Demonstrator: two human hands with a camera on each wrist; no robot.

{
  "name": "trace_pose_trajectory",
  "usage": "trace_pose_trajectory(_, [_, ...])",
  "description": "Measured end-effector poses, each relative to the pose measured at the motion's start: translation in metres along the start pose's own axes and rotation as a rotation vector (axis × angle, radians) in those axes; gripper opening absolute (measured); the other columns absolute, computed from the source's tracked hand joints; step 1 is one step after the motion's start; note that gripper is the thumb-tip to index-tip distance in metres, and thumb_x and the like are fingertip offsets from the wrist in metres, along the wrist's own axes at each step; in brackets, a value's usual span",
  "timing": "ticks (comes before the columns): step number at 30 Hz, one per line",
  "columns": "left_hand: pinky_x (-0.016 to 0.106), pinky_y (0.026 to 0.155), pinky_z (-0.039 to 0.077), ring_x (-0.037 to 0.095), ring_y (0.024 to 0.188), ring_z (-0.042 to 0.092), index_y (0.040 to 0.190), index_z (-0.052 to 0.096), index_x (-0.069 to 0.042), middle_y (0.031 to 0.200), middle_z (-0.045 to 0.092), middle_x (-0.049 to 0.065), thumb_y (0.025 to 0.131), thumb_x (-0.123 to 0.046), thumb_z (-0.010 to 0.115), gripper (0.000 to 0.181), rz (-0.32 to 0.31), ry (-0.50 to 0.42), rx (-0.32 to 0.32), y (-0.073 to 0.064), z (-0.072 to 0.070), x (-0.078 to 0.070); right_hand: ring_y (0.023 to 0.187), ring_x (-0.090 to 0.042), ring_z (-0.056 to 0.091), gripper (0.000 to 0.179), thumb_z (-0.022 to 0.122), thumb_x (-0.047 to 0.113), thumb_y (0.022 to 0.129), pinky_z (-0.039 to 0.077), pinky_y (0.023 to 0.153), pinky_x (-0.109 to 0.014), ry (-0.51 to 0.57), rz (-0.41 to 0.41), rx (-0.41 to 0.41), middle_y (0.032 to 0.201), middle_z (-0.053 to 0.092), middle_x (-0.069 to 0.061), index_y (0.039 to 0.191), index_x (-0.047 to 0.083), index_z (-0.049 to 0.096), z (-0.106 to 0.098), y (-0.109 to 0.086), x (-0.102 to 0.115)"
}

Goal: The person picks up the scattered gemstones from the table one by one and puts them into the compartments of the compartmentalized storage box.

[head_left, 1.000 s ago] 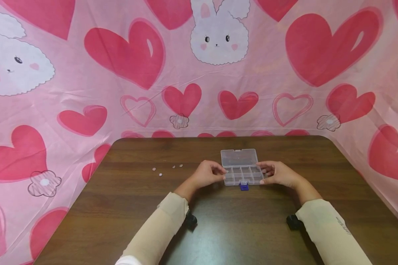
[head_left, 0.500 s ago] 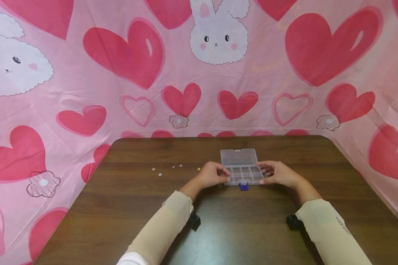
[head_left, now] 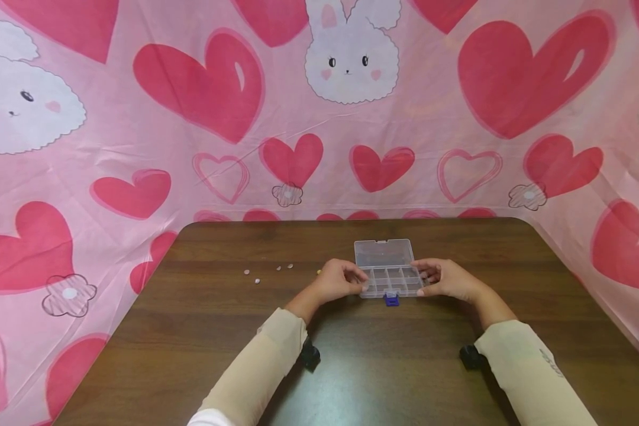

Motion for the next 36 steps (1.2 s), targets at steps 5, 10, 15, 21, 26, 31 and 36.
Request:
trace_pose_trajectory(5, [0.021,0.058,0.049,0.007,0.067,0.06,0.092,0.076,-0.001,0.077,0.07,0.0,0.076,-0.003,0.082,0.018,0.016,-0.009,-0.013,-0.003,-0.005,-0.001,0.104,-0.031,0.057,0.069,0.084,0.015,0.077,0.05,0.088,-0.036,-0.006,-0.006,-0.002,0.121,0.061,-0.022,0.133,-0.008,0.052,0.0,0.0,-0.001])
trace_pose_trajectory(10, [0.022,0.061,0.051,0.006,0.068,0.061,0.095,0.074,0.001,0.08,0.07,0.002,0.075,-0.001,0.082,0.021,0.027,-0.03,-0.003,-0.006,-0.008,-0.001,0.103,-0.031,0.058,0.068,0.084,0.014,0.077,0.05,0.087,-0.035,-0.004,-0.019,-0.006,0.12,0.061,-0.023,0.133,-0.008,0.052,0.0,-0.001,-0.001])
trace_pose_trajectory(15, [0.023,0.063,0.052,0.008,0.069,0.061,0.097,0.074,0.0,0.082,0.07,0.004,0.075,-0.002,0.083,0.024,0.04,-0.034,-0.014,-0.009,-0.012,-0.001,0.103,-0.031,0.058,0.068,0.084,0.013,0.077,0.05,0.086,-0.034,-0.002,-0.027,-0.007,0.12,0.061,-0.023,0.133,-0.009,0.052,0.0,0.0,-0.002])
trace_pose_trajectory(21, [0.024,0.065,0.052,0.009,0.071,0.061,0.096,0.074,-0.002,0.082,0.07,0.003,0.075,-0.003,0.083,0.023,0.047,-0.021,-0.034,-0.013,-0.016,0.002,0.103,-0.03,0.058,0.068,0.084,0.015,0.077,0.05,0.086,-0.032,-0.011,-0.011,-0.009,0.12,0.06,-0.022,0.133,-0.007,0.052,0.0,0.001,-0.004])
trace_pose_trajectory(26, [0.023,0.066,0.052,0.009,0.071,0.061,0.096,0.074,-0.001,0.082,0.069,0.004,0.075,-0.005,0.083,0.023,0.048,0.007,-0.038,-0.016,-0.02,0.003,0.104,-0.031,0.057,0.069,0.084,0.015,0.076,0.05,0.085,-0.029,-0.002,0.014,-0.013,0.12,0.06,-0.021,0.133,-0.006,0.053,0.0,0.001,-0.004])
trace_pose_trajectory(31, [0.023,0.065,0.051,0.009,0.07,0.06,0.096,0.074,-0.001,0.078,0.068,0.001,0.075,-0.006,0.083,0.024,0.047,0.023,-0.046,-0.02,-0.024,0.004,0.104,-0.032,0.056,0.069,0.084,0.017,0.077,0.05,0.085,-0.03,-0.003,0.015,-0.008,0.12,0.059,-0.021,0.134,-0.006,0.052,0.0,0.002,-0.005])
trace_pose_trajectory(36, [0.023,0.065,0.051,0.008,0.069,0.06,0.096,0.074,0.0,0.077,0.068,0.001,0.075,-0.007,0.084,0.025,0.069,0.043,-0.054,-0.025,-0.027,0.004,0.104,-0.031,0.056,0.069,0.084,0.017,0.077,0.05,0.085,-0.031,-0.004,0.019,-0.005,0.12,0.059,-0.021,0.134,-0.005,0.052,0.0,0.002,-0.005])
Point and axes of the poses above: each hand's wrist, its own y-axis towards the middle knuckle, its own z-axis out of the palm, x = y × z, the point moved 2 cm from there along y, towards the middle knuckle
